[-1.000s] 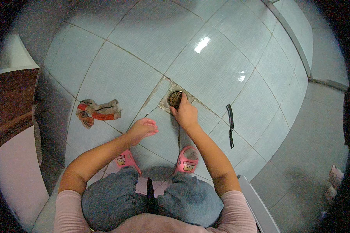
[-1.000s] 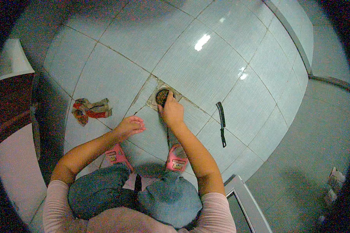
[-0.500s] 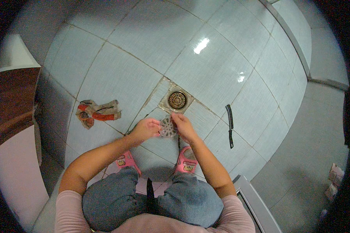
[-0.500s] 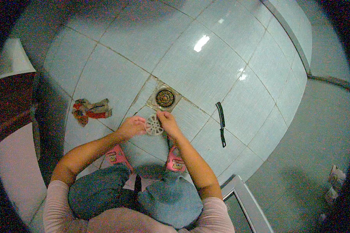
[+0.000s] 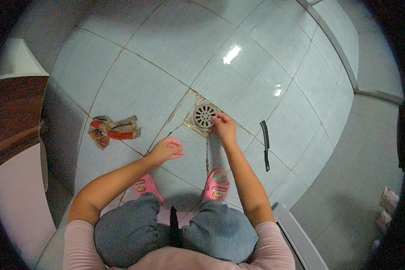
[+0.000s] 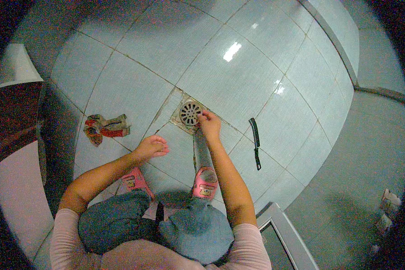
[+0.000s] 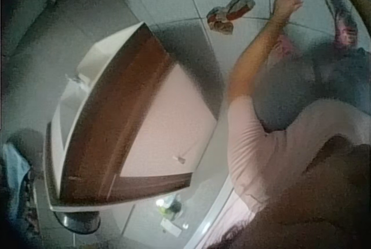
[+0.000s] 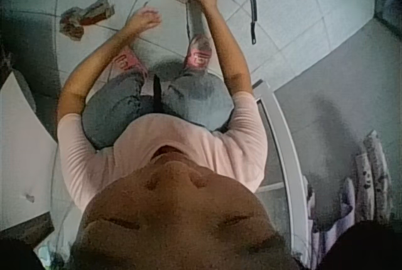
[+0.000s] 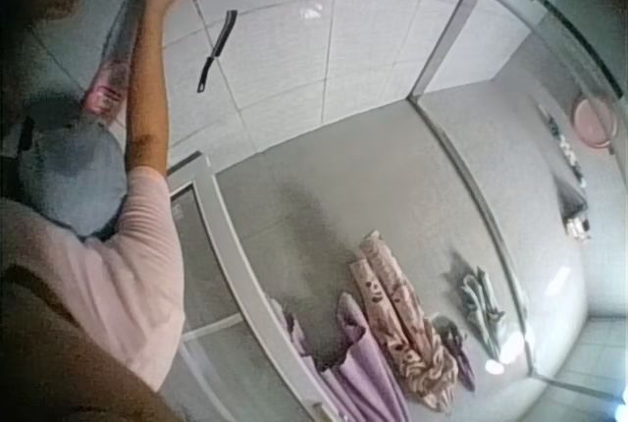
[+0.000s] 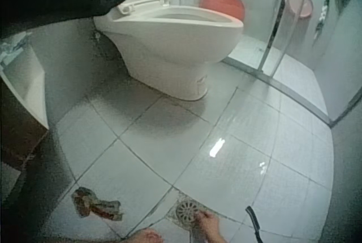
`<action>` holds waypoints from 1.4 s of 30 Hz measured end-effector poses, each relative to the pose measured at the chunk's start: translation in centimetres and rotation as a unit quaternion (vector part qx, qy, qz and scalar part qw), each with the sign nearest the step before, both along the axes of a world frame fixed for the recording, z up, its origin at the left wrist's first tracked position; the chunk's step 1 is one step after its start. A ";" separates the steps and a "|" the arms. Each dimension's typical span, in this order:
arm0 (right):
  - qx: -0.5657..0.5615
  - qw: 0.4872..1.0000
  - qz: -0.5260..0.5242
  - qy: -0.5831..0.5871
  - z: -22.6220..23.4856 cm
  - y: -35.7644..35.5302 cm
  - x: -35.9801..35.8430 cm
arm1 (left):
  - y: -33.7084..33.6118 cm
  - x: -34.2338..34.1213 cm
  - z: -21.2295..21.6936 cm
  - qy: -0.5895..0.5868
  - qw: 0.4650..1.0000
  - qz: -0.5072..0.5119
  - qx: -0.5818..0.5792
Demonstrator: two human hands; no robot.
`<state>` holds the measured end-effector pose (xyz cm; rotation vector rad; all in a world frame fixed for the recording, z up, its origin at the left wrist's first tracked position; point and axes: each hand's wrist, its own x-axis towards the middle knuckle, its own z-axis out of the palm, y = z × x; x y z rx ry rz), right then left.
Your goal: The person sits on the bathroom floor and scrubs the tiles with a cloth. They remove a drain cover, clean the drain area, and then wash the drain cover and a small brush in the sink. Finally, they place the drain cover back and wipe the floor with a mop.
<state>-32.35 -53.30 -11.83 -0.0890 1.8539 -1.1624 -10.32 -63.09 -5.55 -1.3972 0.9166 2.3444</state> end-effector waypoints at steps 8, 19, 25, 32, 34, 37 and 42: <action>0.057 0.918 0.195 0.340 4.0 -1.4 1.5 | -0.1 0.5 -0.6 -0.023 1.000 0.009 0.001; 0.037 0.791 0.338 0.509 3.8 -1.3 2.6 | -0.3 0.6 -0.8 -0.036 0.999 0.007 0.008; -0.016 0.753 0.392 0.528 2.5 -1.1 3.8 | -0.6 0.5 -0.9 -0.041 0.999 0.001 0.013; -0.005 0.768 0.372 0.522 1.3 -1.3 4.7 | -0.7 0.6 -1.5 -0.076 0.997 -0.004 0.022; 0.023 0.754 0.369 0.544 1.3 -1.2 4.9 | -0.7 0.9 -1.7 -0.069 0.997 0.002 0.025; 0.002 0.757 0.375 0.535 1.3 -1.1 4.4 | -0.7 1.4 -2.2 -0.062 0.998 0.013 0.030; -0.032 0.757 0.373 0.535 0.9 -1.5 3.4 | -0.7 2.1 -3.5 -0.061 0.997 0.019 0.044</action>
